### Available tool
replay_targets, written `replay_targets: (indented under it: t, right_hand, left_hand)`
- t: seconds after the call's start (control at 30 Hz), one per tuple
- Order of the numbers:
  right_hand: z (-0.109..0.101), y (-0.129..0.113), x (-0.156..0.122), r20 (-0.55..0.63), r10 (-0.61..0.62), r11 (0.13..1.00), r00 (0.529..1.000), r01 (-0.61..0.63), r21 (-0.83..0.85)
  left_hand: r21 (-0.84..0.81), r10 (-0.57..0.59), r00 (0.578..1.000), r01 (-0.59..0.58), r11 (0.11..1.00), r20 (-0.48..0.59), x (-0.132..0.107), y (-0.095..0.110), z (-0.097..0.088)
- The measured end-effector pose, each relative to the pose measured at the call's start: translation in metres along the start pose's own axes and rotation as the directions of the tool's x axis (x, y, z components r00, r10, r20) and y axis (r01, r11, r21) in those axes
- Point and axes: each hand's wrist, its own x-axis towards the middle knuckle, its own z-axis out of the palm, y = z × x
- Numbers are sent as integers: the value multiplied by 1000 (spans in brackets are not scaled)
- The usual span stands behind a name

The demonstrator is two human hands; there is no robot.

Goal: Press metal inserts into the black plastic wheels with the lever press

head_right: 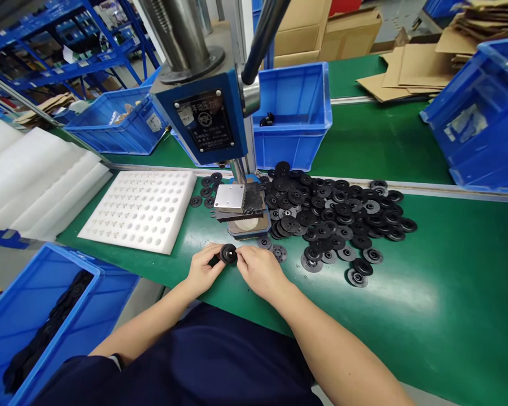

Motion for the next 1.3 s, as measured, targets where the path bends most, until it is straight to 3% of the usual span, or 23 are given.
replay_targets:
  t: [0.2,0.47,0.67,0.9,1.07,1.3]
  right_hand:
    - [-1,0,-1,-69,6,997,998,-1,72]
    - [-1,-3,1,-20,5,1000,1000,-5,4]
    - [1,-3,1,18,45,999,999,-45,-1]
    - [4,0,-1,-24,48,998,999,-47,35]
    - [-1,-5,0,-64,39,998,997,-35,57]
    - [-1,-7,1,-29,0,999,1000,1,50]
  left_hand:
    - [-22,9,1000,-8,1000,22,2,1,0]
    - [2,46,997,-46,999,69,1,-2,-2]
    - [38,95,995,-95,995,17,0,-1,-2]
    - [0,8,999,-8,1000,42,0,-2,1]
    - [17,15,997,-16,1000,70,2,0,-1]
    - [17,-86,994,85,996,60,-1,-1,0]
